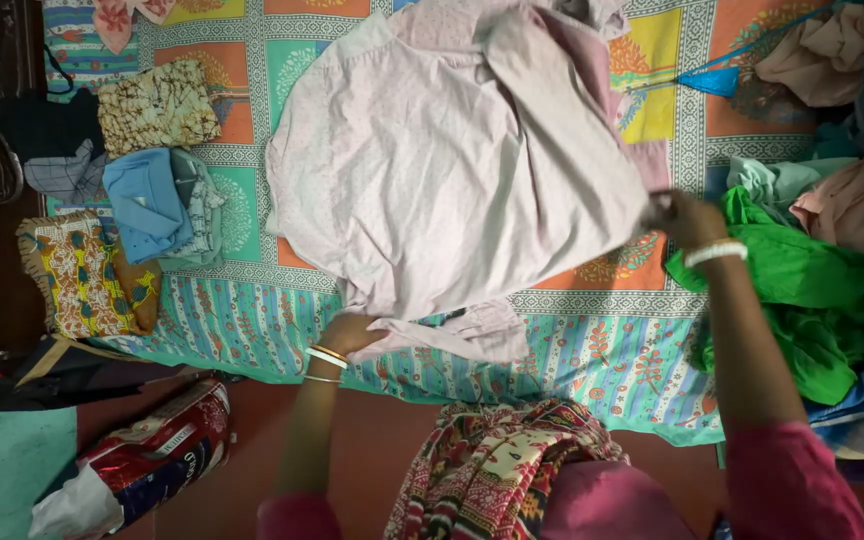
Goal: The person picks up a shirt from a pile on a bed, spreads it out, and begins folding it by smoothing the fabric and folding the sides toward the center.
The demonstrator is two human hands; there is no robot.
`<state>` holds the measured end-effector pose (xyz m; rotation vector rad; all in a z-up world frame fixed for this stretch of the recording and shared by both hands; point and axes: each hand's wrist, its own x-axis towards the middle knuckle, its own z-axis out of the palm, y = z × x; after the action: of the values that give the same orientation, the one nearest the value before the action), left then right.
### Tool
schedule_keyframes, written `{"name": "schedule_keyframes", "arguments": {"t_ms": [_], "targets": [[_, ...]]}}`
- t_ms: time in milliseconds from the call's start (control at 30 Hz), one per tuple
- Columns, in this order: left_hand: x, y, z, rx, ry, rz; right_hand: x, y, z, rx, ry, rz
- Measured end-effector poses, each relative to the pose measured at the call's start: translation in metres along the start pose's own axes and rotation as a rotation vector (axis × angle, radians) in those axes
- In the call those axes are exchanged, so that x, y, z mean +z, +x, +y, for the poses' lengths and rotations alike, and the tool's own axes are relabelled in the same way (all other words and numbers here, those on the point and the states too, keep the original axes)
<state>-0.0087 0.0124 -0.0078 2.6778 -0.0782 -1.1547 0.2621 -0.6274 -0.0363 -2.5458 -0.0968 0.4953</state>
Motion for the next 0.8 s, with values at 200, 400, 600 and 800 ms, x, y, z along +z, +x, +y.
{"name": "schedule_keyframes", "arguments": {"t_ms": [200,400,600,800], "targets": [[0.048,-0.027,-0.028,-0.177,0.221,-0.289,0.08,-0.131,0.016,-0.136,0.089,-0.37],[0.033,-0.013,-0.008,-0.134,0.135,-0.324,0.092,-0.132,-0.005,0.053,-0.049,-0.385],[-0.018,0.044,0.03,0.041,-0.255,0.702,0.089,-0.064,-0.078,-0.058,0.043,0.315],[-0.041,0.133,0.071,-0.382,-0.356,0.348,0.109,-0.032,-0.08,0.045,0.283,0.338]]}}
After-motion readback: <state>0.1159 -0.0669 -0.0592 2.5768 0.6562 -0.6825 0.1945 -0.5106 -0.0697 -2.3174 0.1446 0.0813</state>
